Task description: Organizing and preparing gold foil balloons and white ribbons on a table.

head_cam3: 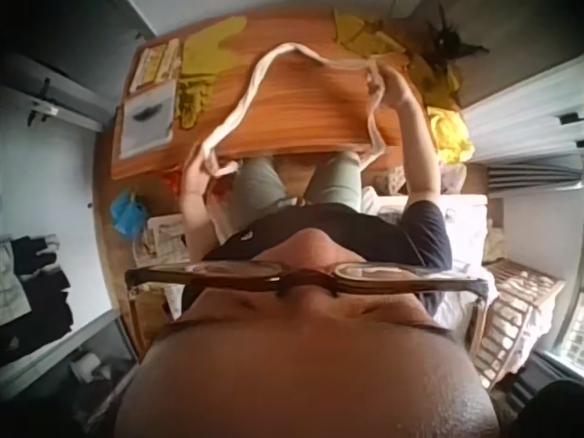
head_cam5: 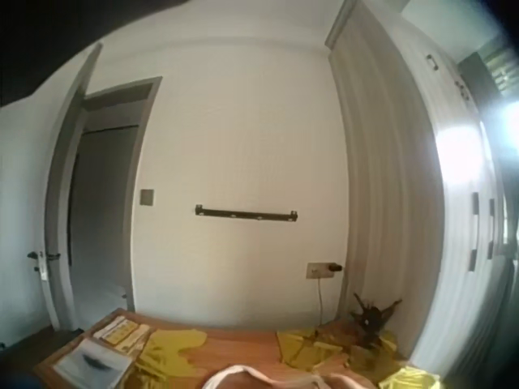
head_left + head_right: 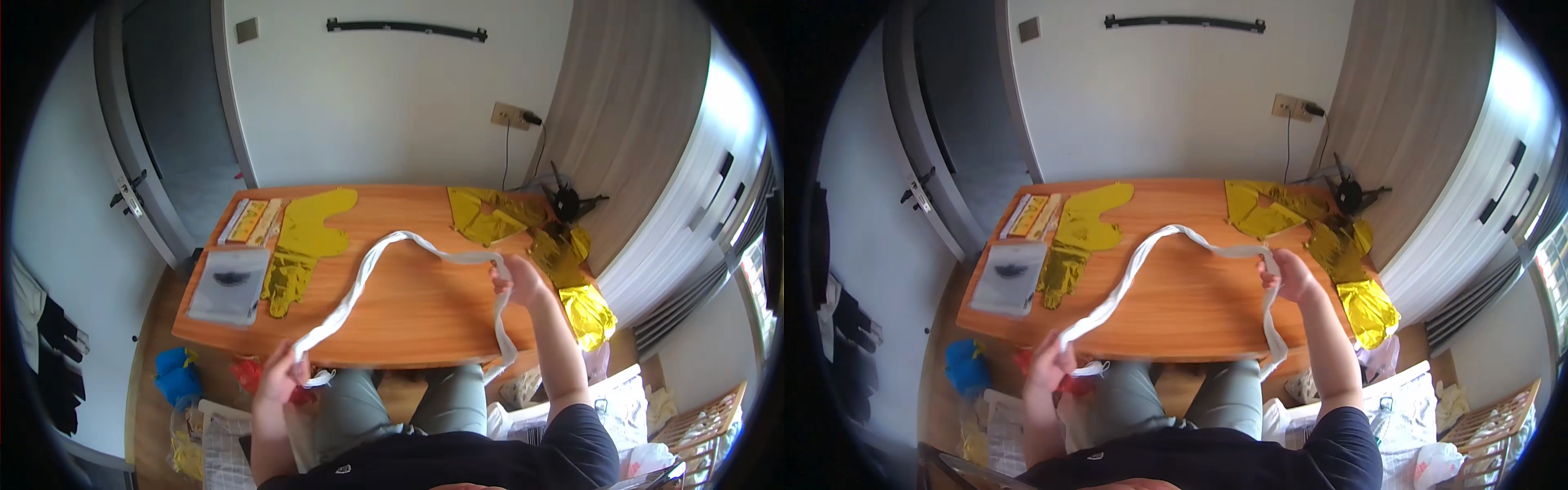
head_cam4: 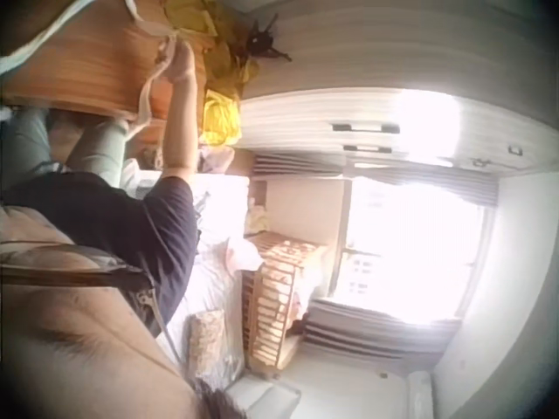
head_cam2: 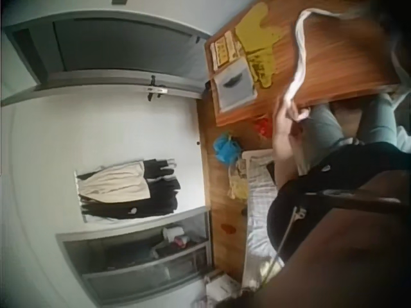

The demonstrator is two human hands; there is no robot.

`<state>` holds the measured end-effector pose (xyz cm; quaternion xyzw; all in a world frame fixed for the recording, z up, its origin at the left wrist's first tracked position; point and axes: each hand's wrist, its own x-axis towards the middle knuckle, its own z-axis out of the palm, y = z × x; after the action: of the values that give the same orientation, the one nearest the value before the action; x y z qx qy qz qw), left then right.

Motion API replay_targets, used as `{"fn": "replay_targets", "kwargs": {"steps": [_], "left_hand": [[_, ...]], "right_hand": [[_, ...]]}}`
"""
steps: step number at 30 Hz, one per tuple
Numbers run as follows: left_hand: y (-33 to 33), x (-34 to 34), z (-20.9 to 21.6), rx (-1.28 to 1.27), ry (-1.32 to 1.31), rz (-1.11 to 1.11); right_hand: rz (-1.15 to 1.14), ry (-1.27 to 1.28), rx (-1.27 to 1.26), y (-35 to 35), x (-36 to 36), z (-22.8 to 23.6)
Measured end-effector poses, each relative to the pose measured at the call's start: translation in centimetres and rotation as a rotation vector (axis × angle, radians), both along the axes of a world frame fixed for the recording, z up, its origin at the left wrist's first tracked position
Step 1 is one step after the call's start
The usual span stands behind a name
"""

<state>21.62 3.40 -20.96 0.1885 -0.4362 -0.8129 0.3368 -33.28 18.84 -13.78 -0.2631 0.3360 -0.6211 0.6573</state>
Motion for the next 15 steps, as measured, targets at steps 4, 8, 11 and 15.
{"fn": "replay_targets", "kwargs": {"steps": [4, 8, 11, 15], "left_hand": [[-0.8, 7.7, -4.9, 0.196, 0.189, 0.136], [-0.5, 15.0, -9.9, -0.123, -0.29, 0.473], [0.1, 16.4, -15.3, 0.049, -0.512, 0.718], [0.7, 18.7, -21.6, -0.476, -1.175, 0.675]], "right_hand": [[0.094, -0.039, -0.034, 7.1, 2.8, 1.7], [0.266, 0.799, 0.158, 15.0, 4.5, 2.1], [0.254, 1.004, 0.369, 19.1, 5.8, -1.0], [0.082, 1.356, 0.492, 21.2, 8.0, -8.8]]}}
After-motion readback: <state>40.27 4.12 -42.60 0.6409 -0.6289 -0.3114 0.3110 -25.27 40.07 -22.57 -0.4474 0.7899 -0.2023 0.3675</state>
